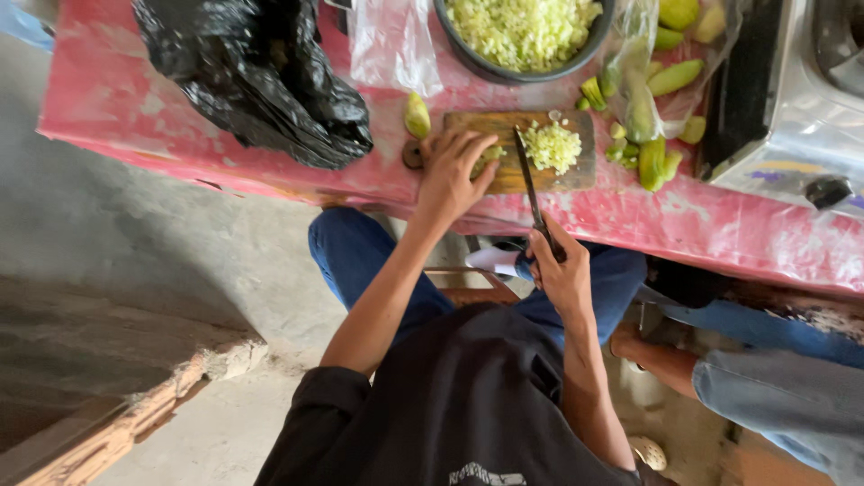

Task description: The person chops a light-green vegetable into small pieces using a knife on a wooden cutting board, moving the chopped pieces into a pile.

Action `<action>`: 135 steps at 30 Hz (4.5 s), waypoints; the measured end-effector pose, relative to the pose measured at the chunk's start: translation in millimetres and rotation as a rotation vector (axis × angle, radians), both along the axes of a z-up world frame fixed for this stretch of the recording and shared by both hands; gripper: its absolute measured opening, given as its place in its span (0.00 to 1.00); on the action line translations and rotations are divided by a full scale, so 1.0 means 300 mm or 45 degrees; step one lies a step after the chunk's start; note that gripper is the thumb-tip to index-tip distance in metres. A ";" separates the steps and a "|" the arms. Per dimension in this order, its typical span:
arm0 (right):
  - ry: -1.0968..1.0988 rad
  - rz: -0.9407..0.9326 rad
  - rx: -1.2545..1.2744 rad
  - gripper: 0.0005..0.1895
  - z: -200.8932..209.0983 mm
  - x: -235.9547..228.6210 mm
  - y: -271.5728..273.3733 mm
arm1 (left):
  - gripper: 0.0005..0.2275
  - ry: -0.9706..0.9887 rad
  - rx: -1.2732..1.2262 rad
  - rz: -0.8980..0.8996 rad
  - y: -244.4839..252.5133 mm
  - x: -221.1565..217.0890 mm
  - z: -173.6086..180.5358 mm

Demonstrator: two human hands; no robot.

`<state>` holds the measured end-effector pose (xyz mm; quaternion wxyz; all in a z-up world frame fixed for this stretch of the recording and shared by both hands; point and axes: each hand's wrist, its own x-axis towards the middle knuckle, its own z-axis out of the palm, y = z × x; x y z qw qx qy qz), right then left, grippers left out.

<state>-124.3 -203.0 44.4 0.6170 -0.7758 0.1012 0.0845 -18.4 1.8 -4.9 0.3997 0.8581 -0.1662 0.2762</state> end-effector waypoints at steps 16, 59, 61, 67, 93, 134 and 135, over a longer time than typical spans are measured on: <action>-0.027 -0.053 0.066 0.25 -0.020 -0.007 0.002 | 0.09 -0.022 -0.025 0.046 -0.009 -0.014 0.040; -0.095 0.058 0.008 0.23 -0.099 0.003 -0.016 | 0.07 0.032 0.058 0.039 -0.027 0.069 -0.001; -0.103 0.048 0.001 0.23 -0.105 -0.003 -0.008 | 0.07 0.016 0.068 0.049 -0.028 0.065 0.001; -0.102 0.005 -0.035 0.22 -0.106 0.002 -0.003 | 0.05 -0.016 0.085 0.097 -0.033 0.067 -0.009; -0.132 0.011 -0.125 0.22 -0.069 0.022 -0.036 | 0.05 0.015 -0.068 0.056 -0.036 0.058 0.012; -0.273 0.096 -0.324 0.23 -0.055 0.037 0.009 | 0.06 0.033 -0.046 0.029 -0.038 0.053 0.004; -0.307 0.096 -0.342 0.22 -0.060 0.040 0.009 | 0.06 0.058 -0.053 0.030 -0.038 0.054 0.005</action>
